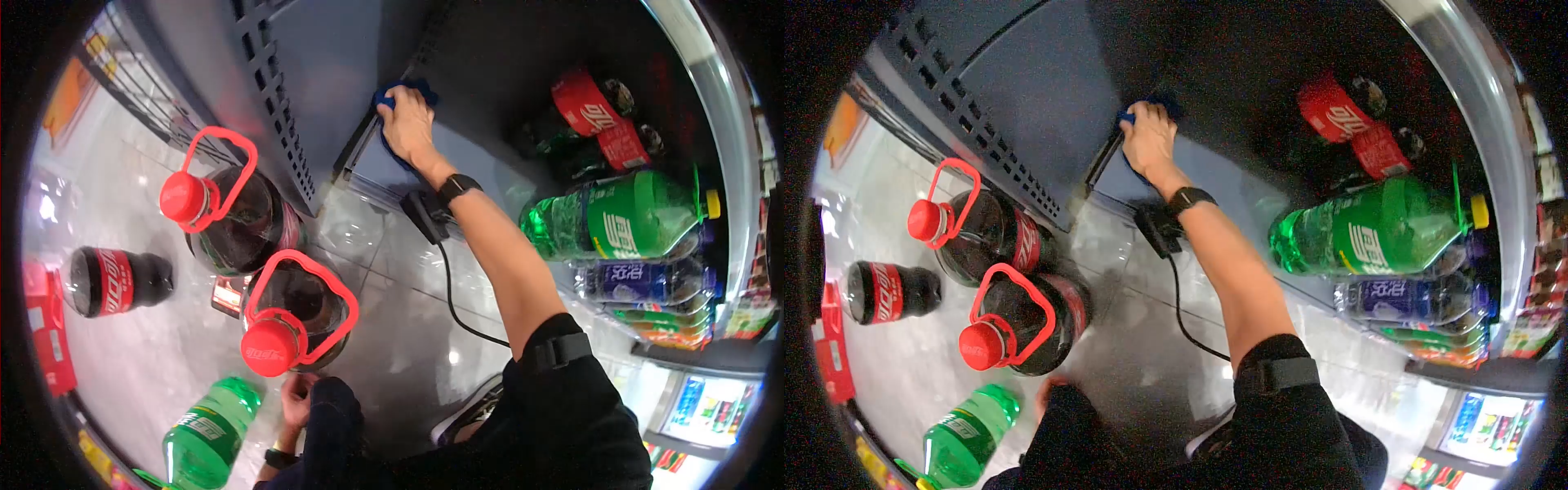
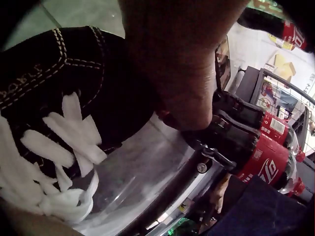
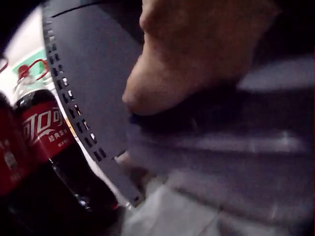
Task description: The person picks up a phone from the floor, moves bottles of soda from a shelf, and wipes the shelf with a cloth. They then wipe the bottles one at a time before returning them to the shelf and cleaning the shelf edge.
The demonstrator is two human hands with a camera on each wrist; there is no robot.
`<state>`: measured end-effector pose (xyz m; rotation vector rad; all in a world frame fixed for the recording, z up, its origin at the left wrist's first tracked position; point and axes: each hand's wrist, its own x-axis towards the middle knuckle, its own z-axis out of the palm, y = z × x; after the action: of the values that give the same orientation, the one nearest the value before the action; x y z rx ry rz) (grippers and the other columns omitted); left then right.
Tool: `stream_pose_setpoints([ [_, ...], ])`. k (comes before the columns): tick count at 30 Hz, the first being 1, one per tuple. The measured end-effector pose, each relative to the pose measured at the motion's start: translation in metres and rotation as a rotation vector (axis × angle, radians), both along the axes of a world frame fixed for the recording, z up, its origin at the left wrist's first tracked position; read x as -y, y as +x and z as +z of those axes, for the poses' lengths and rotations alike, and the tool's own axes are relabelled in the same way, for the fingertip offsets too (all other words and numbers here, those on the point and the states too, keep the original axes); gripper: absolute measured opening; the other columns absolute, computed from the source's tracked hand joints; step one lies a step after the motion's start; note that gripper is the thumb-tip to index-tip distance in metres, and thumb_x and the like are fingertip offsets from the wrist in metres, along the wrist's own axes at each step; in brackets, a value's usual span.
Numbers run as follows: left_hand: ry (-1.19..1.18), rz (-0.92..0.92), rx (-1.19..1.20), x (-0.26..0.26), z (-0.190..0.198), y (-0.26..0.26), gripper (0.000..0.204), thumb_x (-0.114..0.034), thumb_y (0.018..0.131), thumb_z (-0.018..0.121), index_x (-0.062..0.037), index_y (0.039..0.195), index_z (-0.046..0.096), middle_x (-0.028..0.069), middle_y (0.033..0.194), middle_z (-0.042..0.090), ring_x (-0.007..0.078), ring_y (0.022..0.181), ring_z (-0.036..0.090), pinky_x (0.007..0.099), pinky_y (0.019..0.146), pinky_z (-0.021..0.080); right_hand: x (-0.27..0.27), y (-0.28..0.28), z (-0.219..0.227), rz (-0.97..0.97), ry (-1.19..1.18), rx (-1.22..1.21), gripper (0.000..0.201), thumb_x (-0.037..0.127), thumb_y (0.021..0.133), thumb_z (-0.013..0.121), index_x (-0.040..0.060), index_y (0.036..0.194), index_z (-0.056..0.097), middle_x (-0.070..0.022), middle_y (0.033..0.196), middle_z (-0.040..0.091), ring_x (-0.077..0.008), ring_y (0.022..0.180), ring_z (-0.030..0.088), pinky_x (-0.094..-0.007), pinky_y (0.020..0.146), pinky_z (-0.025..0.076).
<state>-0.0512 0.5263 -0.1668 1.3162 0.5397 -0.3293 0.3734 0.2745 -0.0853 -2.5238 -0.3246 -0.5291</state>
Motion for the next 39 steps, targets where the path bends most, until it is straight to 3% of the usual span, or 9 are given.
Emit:
stream_pose_setpoints([
  [2, 0.032, -0.034, 0.069, 0.002, 0.012, 0.006, 0.020, -0.001, 0.077, 0.059, 0.0002, 0.096, 0.054, 0.0019, 0.081, 0.057, 0.0084, 0.074, 0.052, 0.0219, 0.064, 0.041, -0.011, -0.002, 0.010, -0.130, 0.158, -0.080, 0.028, 0.029, 0.085, 0.053, 0.0083, 0.103, 0.046, -0.0139, 0.104, 0.051, -0.0282, 0.097, 0.050, -0.0401, 0.085, 0.036],
  [4, 0.045, -0.051, 0.126, 0.007, 0.021, 0.012, 0.020, -0.002, 0.077, 0.060, 0.0002, 0.095, 0.055, 0.0017, 0.081, 0.057, 0.0087, 0.074, 0.053, 0.0219, 0.065, 0.041, -0.026, -0.033, 0.037, 0.046, 1.107, -0.283, 0.029, 0.024, 0.085, 0.053, 0.0064, 0.106, 0.044, -0.0099, 0.092, 0.053, -0.0200, 0.087, 0.051, -0.0336, 0.080, 0.040],
  [8, 0.029, -0.040, 0.067, 0.010, 0.017, 0.006, 0.022, -0.003, 0.075, 0.062, 0.0000, 0.095, 0.055, 0.0013, 0.081, 0.056, 0.0095, 0.075, 0.053, 0.0221, 0.067, 0.041, -0.064, -0.102, 0.130, 0.524, 1.435, 0.036, 0.036, 0.025, 0.085, 0.053, 0.0075, 0.114, 0.040, -0.0120, 0.109, 0.046, -0.0182, 0.098, 0.045, -0.0309, 0.086, 0.038],
  [12, 0.089, -0.043, -0.022, 0.004, 0.003, -0.001, 0.023, -0.008, 0.075, 0.061, -0.0003, 0.096, 0.056, 0.0007, 0.079, 0.056, 0.0104, 0.074, 0.053, 0.0224, 0.068, 0.041, -0.112, -0.066, 0.126, 0.488, 0.486, 0.814, 0.051, 0.032, 0.076, 0.061, 0.0042, 0.115, 0.043, -0.0215, 0.120, 0.035, -0.0414, 0.117, 0.029, -0.0498, 0.099, 0.022],
  [22, -0.041, 0.037, -0.154, -0.005, -0.021, -0.008, 0.028, -0.011, 0.071, 0.063, -0.0011, 0.096, 0.056, 0.0015, 0.077, 0.055, 0.0095, 0.073, 0.052, 0.0207, 0.066, 0.039, -0.100, -0.117, -0.056, 0.315, 0.199, -0.050, 0.052, 0.025, 0.082, 0.054, -0.0136, 0.114, 0.041, -0.0345, 0.130, 0.023, -0.0473, 0.125, 0.015, -0.0481, 0.104, 0.016],
  [26, 0.221, -0.047, 0.118, 0.000, -0.016, -0.003, 0.028, -0.012, 0.072, 0.063, -0.0014, 0.098, 0.056, 0.0006, 0.077, 0.054, 0.0090, 0.073, 0.051, 0.0207, 0.066, 0.039, -0.097, -0.098, -0.020, 0.423, 0.306, 0.248, 0.046, 0.023, 0.078, 0.058, -0.0068, 0.111, 0.048, -0.0328, 0.129, 0.024, -0.0494, 0.124, 0.015, -0.0526, 0.103, 0.015],
  [32, 0.093, -0.029, 0.025, 0.002, -0.009, -0.003, 0.028, -0.012, 0.073, 0.062, -0.0007, 0.098, 0.056, 0.0004, 0.077, 0.054, 0.0081, 0.073, 0.051, 0.0206, 0.066, 0.039, -0.117, -0.059, 0.198, 0.505, 0.378, 1.005, 0.044, 0.027, 0.064, 0.066, 0.0150, 0.105, 0.056, -0.0198, 0.118, 0.038, -0.0441, 0.112, 0.029, -0.0570, 0.093, 0.023],
  [35, 0.152, -0.031, 0.003, 0.005, -0.003, -0.001, 0.025, -0.011, 0.073, 0.061, -0.0002, 0.095, 0.057, 0.0006, 0.077, 0.054, 0.0082, 0.074, 0.051, 0.0212, 0.066, 0.039, -0.119, -0.044, 0.197, 0.439, 0.315, 1.102, 0.048, 0.028, 0.075, 0.057, 0.0156, 0.119, 0.044, -0.0199, 0.128, 0.030, -0.0407, 0.119, 0.025, -0.0534, 0.097, 0.018],
  [39, 0.322, -0.041, 0.120, 0.006, -0.014, -0.010, 0.020, -0.010, 0.074, 0.060, 0.0005, 0.090, 0.057, 0.0005, 0.075, 0.054, 0.0087, 0.074, 0.051, 0.0223, 0.066, 0.040, -0.109, -0.064, 0.085, 0.451, 0.276, 0.784, 0.034, 0.028, 0.066, 0.063, 0.0037, 0.090, 0.060, -0.0254, 0.111, 0.037, -0.0490, 0.111, 0.028, -0.0610, 0.094, 0.019],
])
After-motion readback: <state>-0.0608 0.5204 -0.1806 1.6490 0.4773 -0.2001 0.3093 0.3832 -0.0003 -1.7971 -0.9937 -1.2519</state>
